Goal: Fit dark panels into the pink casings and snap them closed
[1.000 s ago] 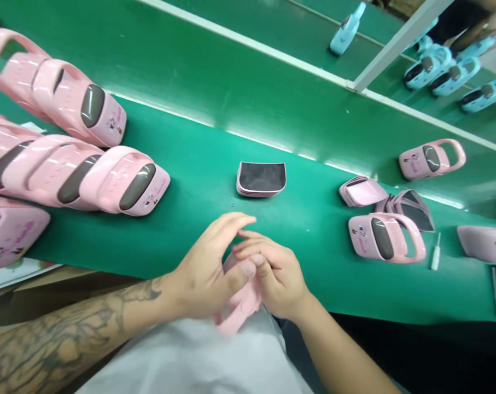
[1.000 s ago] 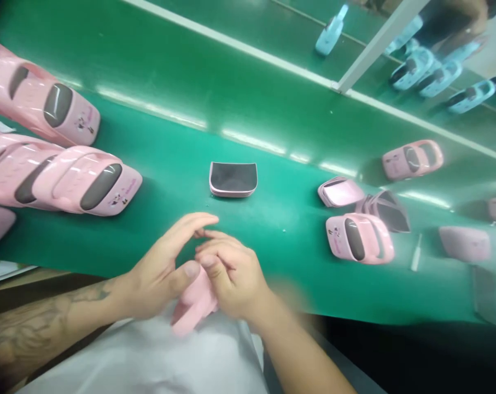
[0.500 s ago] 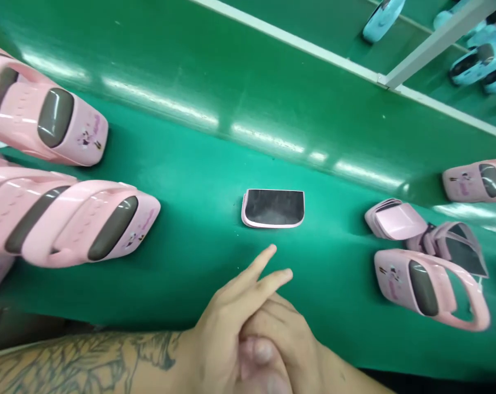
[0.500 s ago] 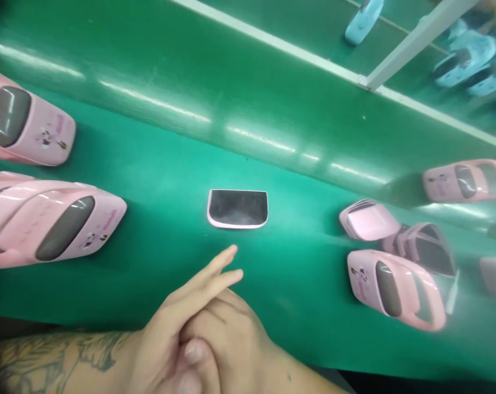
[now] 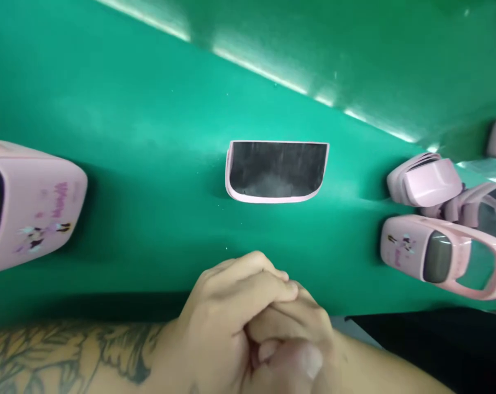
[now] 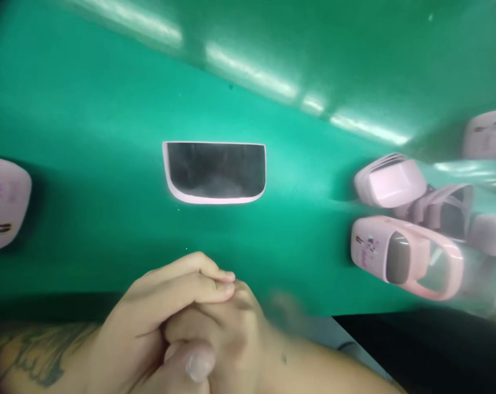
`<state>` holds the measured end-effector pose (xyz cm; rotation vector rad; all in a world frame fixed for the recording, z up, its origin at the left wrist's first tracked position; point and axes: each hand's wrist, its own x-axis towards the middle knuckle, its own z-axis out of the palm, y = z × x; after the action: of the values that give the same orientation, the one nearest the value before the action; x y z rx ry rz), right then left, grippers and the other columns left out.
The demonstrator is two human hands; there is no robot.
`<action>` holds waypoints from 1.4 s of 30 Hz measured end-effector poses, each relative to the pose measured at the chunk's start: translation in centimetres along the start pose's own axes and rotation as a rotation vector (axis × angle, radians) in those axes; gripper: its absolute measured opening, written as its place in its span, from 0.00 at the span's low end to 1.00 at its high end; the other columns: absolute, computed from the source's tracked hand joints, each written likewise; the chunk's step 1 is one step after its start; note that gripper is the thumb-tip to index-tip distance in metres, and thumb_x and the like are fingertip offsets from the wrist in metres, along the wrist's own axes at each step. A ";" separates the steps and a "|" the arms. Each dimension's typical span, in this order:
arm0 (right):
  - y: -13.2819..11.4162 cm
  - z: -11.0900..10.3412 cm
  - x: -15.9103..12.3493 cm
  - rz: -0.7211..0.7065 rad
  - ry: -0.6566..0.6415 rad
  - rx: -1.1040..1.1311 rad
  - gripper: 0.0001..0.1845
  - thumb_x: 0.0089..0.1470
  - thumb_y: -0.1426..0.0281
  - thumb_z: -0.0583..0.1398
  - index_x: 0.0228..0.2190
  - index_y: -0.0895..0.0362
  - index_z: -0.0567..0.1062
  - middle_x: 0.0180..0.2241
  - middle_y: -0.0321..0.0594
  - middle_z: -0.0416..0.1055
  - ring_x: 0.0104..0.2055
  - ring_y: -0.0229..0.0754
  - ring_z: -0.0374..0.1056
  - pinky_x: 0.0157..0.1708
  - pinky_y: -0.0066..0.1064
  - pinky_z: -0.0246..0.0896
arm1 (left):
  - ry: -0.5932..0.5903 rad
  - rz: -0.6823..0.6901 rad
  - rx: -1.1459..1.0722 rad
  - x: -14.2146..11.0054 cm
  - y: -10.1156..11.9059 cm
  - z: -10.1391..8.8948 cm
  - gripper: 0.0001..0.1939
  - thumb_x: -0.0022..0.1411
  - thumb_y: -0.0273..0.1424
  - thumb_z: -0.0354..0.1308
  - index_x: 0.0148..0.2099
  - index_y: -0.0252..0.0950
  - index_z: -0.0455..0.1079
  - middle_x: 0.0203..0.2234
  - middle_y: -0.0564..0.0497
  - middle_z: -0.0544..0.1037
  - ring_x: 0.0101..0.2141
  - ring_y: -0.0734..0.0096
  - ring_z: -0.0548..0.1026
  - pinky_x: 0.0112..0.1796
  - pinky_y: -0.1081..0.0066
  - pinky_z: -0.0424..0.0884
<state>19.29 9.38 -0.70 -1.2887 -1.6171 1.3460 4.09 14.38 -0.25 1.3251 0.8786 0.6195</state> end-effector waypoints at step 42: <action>3.9 -1.5 -6.0 -0.264 1.324 -0.224 0.22 0.73 0.56 0.55 0.38 0.57 0.82 0.34 0.45 0.81 0.37 0.50 0.79 0.40 0.43 0.77 | -0.002 0.241 0.772 12.5 4.7 9.9 0.14 0.74 0.41 0.59 0.52 0.38 0.78 0.54 0.44 0.78 0.48 0.57 0.82 0.52 0.62 0.77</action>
<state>23.50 4.13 -3.46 -1.4915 -0.8879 -0.0161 19.68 19.83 2.15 2.1483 1.0096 0.4709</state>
